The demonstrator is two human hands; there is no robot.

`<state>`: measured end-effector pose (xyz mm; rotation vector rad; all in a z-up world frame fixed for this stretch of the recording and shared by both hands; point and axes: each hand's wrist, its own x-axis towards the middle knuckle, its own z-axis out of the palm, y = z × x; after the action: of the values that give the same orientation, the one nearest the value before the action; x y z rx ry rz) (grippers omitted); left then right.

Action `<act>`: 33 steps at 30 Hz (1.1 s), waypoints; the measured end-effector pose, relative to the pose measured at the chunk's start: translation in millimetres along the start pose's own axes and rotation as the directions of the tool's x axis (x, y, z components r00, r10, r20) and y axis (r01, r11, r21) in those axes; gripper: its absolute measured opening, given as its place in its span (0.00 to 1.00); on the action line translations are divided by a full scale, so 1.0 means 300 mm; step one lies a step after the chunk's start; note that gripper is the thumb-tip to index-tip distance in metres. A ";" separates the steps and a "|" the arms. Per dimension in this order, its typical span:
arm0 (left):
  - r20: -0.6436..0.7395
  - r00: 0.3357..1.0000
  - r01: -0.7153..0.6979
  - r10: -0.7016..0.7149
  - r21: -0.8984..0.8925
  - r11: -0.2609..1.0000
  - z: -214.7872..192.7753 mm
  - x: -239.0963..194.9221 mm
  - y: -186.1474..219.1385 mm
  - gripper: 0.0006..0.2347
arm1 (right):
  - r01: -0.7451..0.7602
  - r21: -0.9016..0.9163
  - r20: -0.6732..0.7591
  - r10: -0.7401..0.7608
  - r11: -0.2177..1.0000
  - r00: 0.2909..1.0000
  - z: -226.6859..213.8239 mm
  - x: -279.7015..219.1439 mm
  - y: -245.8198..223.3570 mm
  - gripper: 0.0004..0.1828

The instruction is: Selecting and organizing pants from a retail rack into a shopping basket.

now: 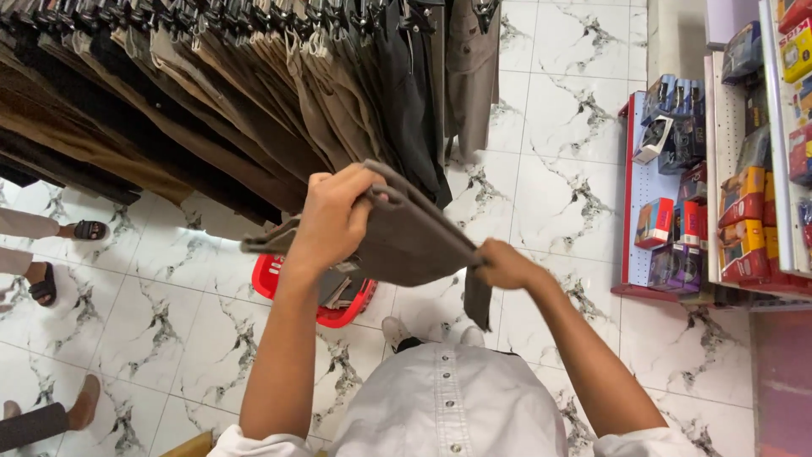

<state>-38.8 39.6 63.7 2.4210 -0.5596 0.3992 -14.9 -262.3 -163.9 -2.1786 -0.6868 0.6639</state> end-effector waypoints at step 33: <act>-0.182 0.983 -0.001 -0.024 -0.138 0.990 -0.220 0.021 -0.295 0.07 | -0.049 0.120 -0.436 0.097 0.992 0.895 0.160 0.194 0.232 0.12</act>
<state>-0.4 142.9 72.5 2.2268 -0.4750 0.5542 14.9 -241.1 -259.8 -2.1565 -0.3221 0.2156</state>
